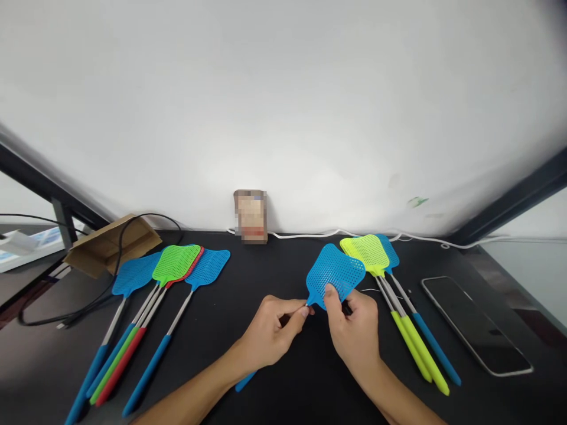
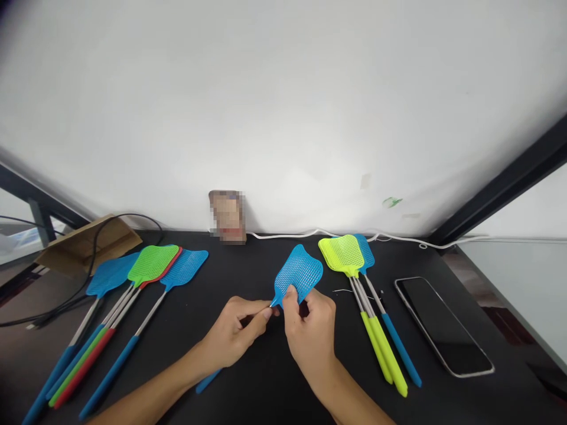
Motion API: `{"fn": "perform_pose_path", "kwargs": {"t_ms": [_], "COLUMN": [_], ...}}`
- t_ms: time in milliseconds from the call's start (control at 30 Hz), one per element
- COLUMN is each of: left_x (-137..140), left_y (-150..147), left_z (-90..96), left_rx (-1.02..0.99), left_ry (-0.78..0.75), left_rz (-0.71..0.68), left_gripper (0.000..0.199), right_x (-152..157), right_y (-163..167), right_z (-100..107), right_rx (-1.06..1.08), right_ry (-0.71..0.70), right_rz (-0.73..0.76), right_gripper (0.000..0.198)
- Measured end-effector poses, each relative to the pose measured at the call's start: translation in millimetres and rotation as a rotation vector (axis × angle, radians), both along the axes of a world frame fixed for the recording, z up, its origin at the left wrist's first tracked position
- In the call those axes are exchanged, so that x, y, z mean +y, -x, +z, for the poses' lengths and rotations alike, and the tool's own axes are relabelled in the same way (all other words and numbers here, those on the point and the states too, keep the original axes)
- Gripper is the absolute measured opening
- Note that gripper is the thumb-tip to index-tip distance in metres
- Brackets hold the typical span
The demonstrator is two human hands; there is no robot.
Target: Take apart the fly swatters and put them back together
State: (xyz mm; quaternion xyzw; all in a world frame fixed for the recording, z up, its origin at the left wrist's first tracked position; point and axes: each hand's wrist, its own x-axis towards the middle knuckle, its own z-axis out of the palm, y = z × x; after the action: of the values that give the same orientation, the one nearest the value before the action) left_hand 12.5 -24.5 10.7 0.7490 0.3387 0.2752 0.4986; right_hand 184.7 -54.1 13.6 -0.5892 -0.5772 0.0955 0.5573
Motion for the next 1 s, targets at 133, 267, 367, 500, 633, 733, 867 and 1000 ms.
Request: {"fn": "perform_pose_path", "kwargs": {"t_ms": [133, 267, 367, 500, 633, 733, 867, 1000], "left_x": [-0.6, 0.2, 3.0, 10.8, 17.6, 16.9, 10.6, 9.8], "left_y": [0.1, 0.2, 0.4, 0.4, 0.2, -0.5, -2.4, -3.2], "left_z": [1.9, 0.4, -2.7, -6.9, -8.5, -10.0, -15.3, -21.3], "left_rx": [0.038, 0.047, 0.024, -0.088, -0.278, -0.407, -0.512, -0.424], "left_ry": [-0.061, -0.062, 0.011, 0.128, 0.165, 0.285, 0.449, 0.457], "left_rz": [0.004, 0.026, 0.071, 0.15, 0.279, 0.341, 0.347, 0.344], "left_gripper": [0.041, 0.041, 0.037, 0.04, 0.037, 0.035, 0.037, 0.041], "right_x": [-2.0, -0.2, 2.4, 0.5, -5.2, -7.4, -8.1, -4.0], "right_y": [1.3, -1.5, -4.1, 2.4, 17.0, 23.0, 24.2, 25.9], "right_z": [0.7, -0.7, 0.2, -0.3, -5.3, -6.3, -6.5, -11.9], "right_rx": [0.006, 0.062, 0.165, 0.165, -0.084, -0.113, 0.159, 0.377], "right_ry": [-0.004, 0.048, 0.158, 0.254, 0.376, 0.434, 0.501, 0.541], "right_rz": [0.004, 0.034, 0.159, 0.374, 0.452, 0.542, 0.738, 0.79], "right_gripper": [0.044, 0.044, 0.045, 0.05, 0.04, 0.027, 0.026, 0.032]}}
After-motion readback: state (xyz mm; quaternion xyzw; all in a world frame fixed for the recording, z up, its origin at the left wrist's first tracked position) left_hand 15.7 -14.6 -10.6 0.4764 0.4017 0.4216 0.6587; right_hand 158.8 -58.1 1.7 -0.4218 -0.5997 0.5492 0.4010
